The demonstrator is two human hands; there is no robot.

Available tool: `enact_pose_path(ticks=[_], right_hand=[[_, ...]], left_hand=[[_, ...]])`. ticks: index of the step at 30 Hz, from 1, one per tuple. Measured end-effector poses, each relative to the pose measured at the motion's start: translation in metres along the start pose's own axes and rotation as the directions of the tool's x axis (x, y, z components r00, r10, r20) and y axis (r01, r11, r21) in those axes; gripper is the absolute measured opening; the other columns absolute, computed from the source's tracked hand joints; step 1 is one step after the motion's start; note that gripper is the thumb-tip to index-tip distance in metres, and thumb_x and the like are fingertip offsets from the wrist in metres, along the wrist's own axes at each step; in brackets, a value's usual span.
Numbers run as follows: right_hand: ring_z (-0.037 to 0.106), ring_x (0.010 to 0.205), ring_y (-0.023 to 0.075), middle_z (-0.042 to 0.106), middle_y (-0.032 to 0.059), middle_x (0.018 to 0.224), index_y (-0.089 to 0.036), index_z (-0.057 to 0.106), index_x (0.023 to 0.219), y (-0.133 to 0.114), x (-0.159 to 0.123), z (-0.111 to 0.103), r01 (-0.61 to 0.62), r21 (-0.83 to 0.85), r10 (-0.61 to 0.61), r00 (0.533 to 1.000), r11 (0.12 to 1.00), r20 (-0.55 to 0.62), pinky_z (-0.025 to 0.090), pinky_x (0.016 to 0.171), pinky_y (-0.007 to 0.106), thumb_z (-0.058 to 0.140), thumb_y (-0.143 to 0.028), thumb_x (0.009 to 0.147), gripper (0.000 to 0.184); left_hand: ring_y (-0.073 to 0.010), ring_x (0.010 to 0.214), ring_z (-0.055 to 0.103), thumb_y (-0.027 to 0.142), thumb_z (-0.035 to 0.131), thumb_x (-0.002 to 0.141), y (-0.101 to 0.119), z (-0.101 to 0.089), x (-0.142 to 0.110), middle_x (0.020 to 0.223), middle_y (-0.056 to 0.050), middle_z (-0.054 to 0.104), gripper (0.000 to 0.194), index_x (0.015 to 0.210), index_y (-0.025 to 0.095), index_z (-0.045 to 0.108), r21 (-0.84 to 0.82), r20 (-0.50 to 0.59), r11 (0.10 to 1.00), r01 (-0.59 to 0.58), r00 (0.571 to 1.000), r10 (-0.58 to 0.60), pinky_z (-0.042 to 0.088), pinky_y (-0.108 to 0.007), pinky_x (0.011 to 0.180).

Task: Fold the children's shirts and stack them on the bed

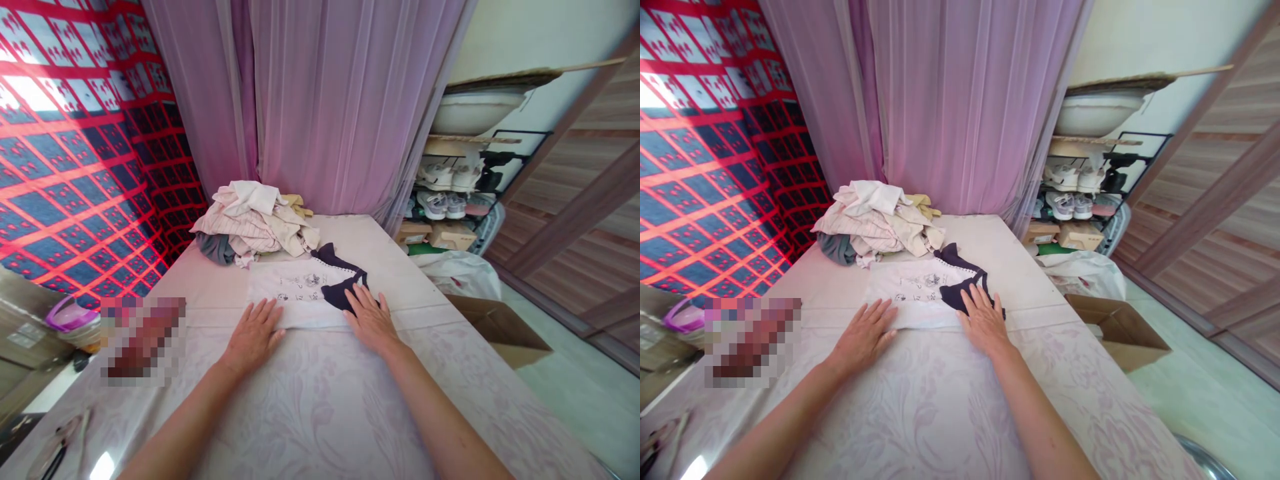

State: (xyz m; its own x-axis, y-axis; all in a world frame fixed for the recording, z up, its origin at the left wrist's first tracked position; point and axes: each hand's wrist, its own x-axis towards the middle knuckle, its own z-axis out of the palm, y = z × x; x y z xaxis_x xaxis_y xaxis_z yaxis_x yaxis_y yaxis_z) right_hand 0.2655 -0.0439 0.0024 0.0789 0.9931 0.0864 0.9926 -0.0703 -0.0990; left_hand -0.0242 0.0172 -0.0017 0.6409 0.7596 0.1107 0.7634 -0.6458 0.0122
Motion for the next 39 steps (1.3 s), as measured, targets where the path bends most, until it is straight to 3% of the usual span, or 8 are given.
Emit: enact_pose_path(ticks=[4, 6, 14, 21, 26, 31, 34, 39], right_hand=[[0.011, 0.141, 0.0217, 0.016, 0.0031, 0.155, -0.028, 0.028, 0.144, -0.017, -0.006, -0.002, 0.303, 0.092, -0.312, 0.944, 0.949, 0.108, 0.002, 0.113, 0.048, 0.026, -0.048, 0.093, 0.055], [0.013, 0.141, 0.021, 0.018, 0.0017, 0.154, -0.031, 0.031, 0.143, -0.018, -0.011, 0.001, 0.356, 0.138, -0.376, 0.91, 0.924, 0.173, 0.003, 0.113, 0.046, 0.027, -0.049, 0.093, 0.053], [0.015, 0.141, 0.0218, 0.022, 0.0037, 0.153, -0.029, 0.033, 0.143, -0.019, -0.018, 0.002, 0.347, 0.156, -0.367, 0.922, 0.925, 0.127, 0.002, 0.113, 0.049, 0.028, -0.049, 0.094, 0.053], [0.013, 0.141, 0.0221, 0.021, 0.0058, 0.153, -0.021, 0.024, 0.146, -0.038, 0.002, 0.004, 0.378, 0.158, -0.395, 0.914, 0.912, 0.094, 0.0, 0.113, 0.048, 0.025, -0.051, 0.093, 0.061], [0.013, 0.141, 0.0209, 0.02, 0.0055, 0.153, -0.021, 0.025, 0.145, -0.037, 0.007, 0.015, 0.349, 0.181, -0.377, 0.914, 0.919, 0.152, 0.004, 0.113, 0.049, 0.028, -0.052, 0.092, 0.062], [0.013, 0.141, 0.0206, 0.021, 0.0057, 0.153, -0.022, 0.026, 0.145, -0.038, 0.006, 0.017, 0.337, 0.181, -0.363, 0.921, 0.924, 0.139, 0.003, 0.112, 0.05, 0.029, -0.051, 0.092, 0.061], [0.013, 0.141, 0.0208, 0.021, 0.0057, 0.153, -0.023, 0.026, 0.145, -0.039, 0.006, 0.016, 0.334, 0.175, -0.359, 0.922, 0.926, 0.142, 0.003, 0.112, 0.049, 0.028, -0.05, 0.092, 0.06], [0.013, 0.141, 0.0201, 0.021, 0.0048, 0.153, -0.023, 0.027, 0.145, -0.04, 0.005, 0.015, 0.319, 0.178, -0.345, 0.928, 0.931, 0.141, 0.002, 0.113, 0.048, 0.028, -0.05, 0.092, 0.059]], left_hand=[[-0.0272, 0.139, 0.023, 0.061, 0.025, 0.091, 0.011, 0.005, 0.005, 0.152, -0.004, 0.028, 0.058, 0.142, 0.035, 0.032, -0.064, 0.077, 0.988, -0.144, 0.986, 0.148, 0.018, -0.05, 0.111], [-0.0282, 0.139, 0.022, 0.061, 0.025, 0.09, 0.007, 0.007, 0.003, 0.153, -0.003, 0.026, 0.057, 0.142, 0.038, 0.029, -0.084, 0.106, 0.984, -0.16, 0.98, 0.169, 0.016, -0.052, 0.11], [-0.0264, 0.14, 0.019, 0.063, 0.026, 0.089, -0.006, 0.005, -0.006, 0.153, -0.005, 0.024, 0.069, 0.148, 0.027, 0.015, -0.137, 0.13, 0.981, -0.141, 0.979, 0.159, 0.014, -0.049, 0.113], [-0.0285, 0.14, 0.018, 0.065, 0.028, 0.088, -0.005, 0.004, -0.004, 0.154, -0.007, 0.02, 0.067, 0.145, 0.03, 0.026, -0.13, 0.164, 0.984, -0.124, 0.976, 0.145, 0.015, -0.051, 0.112], [-0.0274, 0.137, 0.029, 0.063, 0.032, 0.088, -0.008, -0.003, 0.0, 0.15, -0.006, 0.032, 0.06, 0.139, 0.033, 0.039, -0.152, 0.149, 0.981, -0.125, 0.978, 0.148, 0.024, -0.049, 0.109], [-0.0235, 0.125, 0.046, 0.047, 0.03, 0.094, -0.005, -0.011, 0.021, 0.135, -0.007, 0.053, 0.045, 0.115, 0.026, 0.063, -0.193, 0.055, 0.978, -0.074, 0.995, 0.086, 0.033, -0.042, 0.105], [-0.023, 0.123, 0.048, 0.044, 0.042, 0.09, -0.01, -0.012, 0.035, 0.132, -0.008, 0.055, 0.04, 0.119, 0.022, 0.059, -0.183, 0.033, 0.983, -0.006, 0.999, 0.012, 0.035, -0.039, 0.103], [-0.0262, 0.115, 0.053, 0.052, 0.056, 0.078, -0.018, -0.018, 0.049, 0.126, -0.009, 0.058, 0.056, 0.128, 0.026, 0.052, -0.105, 0.144, 0.994, 0.01, 0.99, 0.006, 0.037, -0.04, 0.098]])
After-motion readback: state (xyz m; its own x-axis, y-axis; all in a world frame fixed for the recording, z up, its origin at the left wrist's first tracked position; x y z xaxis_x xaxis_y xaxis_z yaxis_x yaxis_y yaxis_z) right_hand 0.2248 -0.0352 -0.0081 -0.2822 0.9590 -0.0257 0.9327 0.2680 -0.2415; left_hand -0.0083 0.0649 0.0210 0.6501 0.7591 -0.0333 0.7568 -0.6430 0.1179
